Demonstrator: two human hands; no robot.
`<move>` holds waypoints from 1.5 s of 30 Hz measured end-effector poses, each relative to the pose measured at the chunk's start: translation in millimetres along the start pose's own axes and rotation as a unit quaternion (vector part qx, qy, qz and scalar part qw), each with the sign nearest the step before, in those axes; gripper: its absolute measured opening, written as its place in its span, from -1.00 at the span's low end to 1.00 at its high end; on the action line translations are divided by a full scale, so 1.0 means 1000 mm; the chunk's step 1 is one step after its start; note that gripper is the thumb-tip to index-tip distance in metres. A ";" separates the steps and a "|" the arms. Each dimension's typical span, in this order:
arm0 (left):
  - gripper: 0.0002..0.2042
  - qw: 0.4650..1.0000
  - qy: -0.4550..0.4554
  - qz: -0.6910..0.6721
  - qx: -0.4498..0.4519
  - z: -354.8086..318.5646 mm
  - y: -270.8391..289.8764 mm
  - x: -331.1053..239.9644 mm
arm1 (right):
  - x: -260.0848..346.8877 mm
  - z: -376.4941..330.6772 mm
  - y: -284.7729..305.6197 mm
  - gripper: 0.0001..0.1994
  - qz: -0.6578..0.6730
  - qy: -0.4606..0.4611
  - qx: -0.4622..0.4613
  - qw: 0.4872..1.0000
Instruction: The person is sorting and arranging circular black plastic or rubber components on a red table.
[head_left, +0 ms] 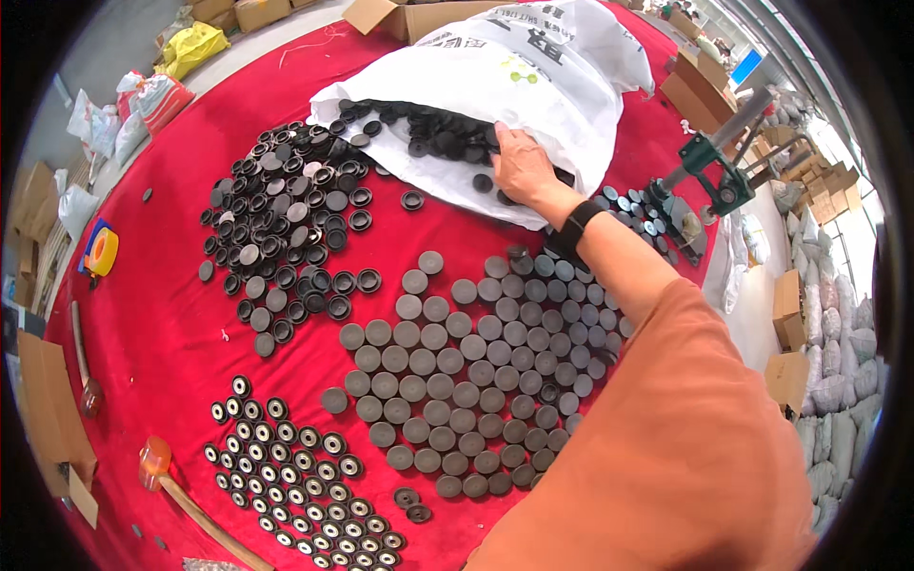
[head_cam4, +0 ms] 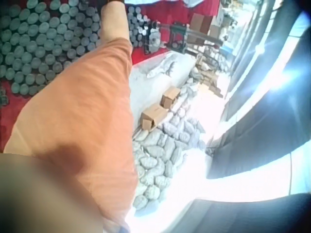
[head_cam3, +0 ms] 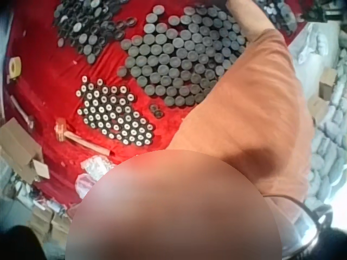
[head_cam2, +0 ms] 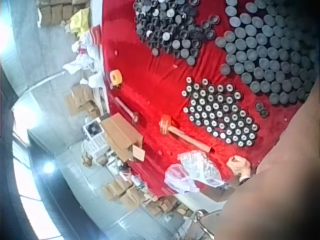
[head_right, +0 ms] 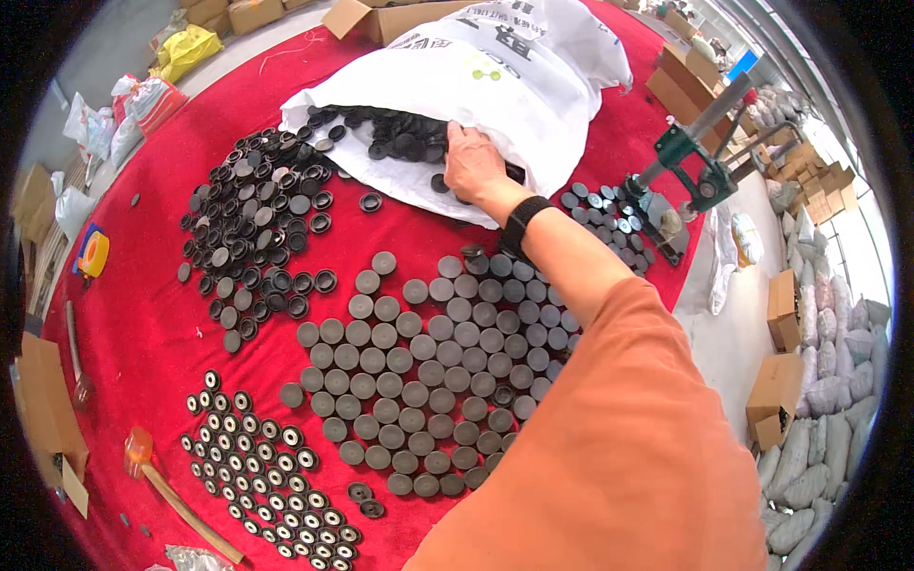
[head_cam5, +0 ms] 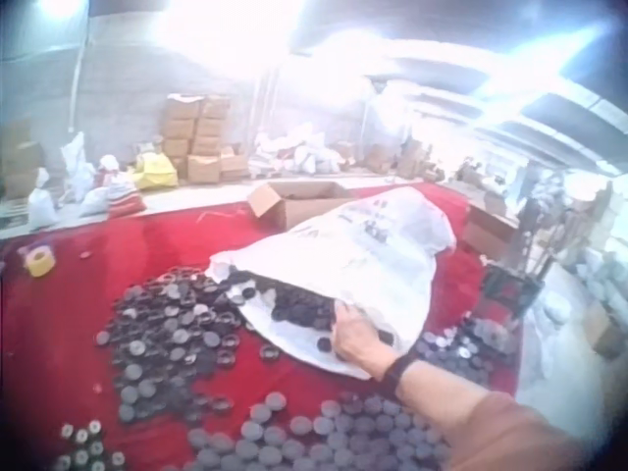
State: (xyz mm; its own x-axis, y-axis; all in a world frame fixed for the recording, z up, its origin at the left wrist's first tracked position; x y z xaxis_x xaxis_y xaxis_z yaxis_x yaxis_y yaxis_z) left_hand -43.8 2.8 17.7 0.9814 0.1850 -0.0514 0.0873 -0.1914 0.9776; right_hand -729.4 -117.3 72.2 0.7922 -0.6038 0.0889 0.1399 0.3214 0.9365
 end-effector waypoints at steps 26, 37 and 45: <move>-0.79 0.994 0.002 -0.092 0.057 0.000 0.029 -0.010 | 0.181 -0.002 -0.019 -0.16 0.074 0.126 0.463 0.874; -0.77 0.992 0.003 -0.109 0.060 -0.002 0.027 -0.004 | 0.259 -0.041 -0.039 0.22 0.094 0.156 0.410 0.894; -0.78 0.991 0.022 -0.120 0.050 -0.002 0.023 0.002 | 0.313 0.004 -0.046 -0.15 0.284 0.055 0.259 0.922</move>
State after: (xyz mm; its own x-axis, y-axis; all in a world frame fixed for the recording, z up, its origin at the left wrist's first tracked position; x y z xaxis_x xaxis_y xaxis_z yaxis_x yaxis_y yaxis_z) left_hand -40.5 0.5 40.5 0.9224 0.2773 -0.2688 0.3355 -0.2304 0.9134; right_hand -490.2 -324.3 58.0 0.7097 -0.3592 0.6060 -0.5950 0.1550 0.7887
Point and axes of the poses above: each hand's wrist, its own z-axis towards the middle knuckle, its own y-axis out of the back of the hand, x = y × z, the point moved 2 cm from there along z, towards the middle knuckle, and after that the axes turned 11 degrees about x, right-handed, at the moved point
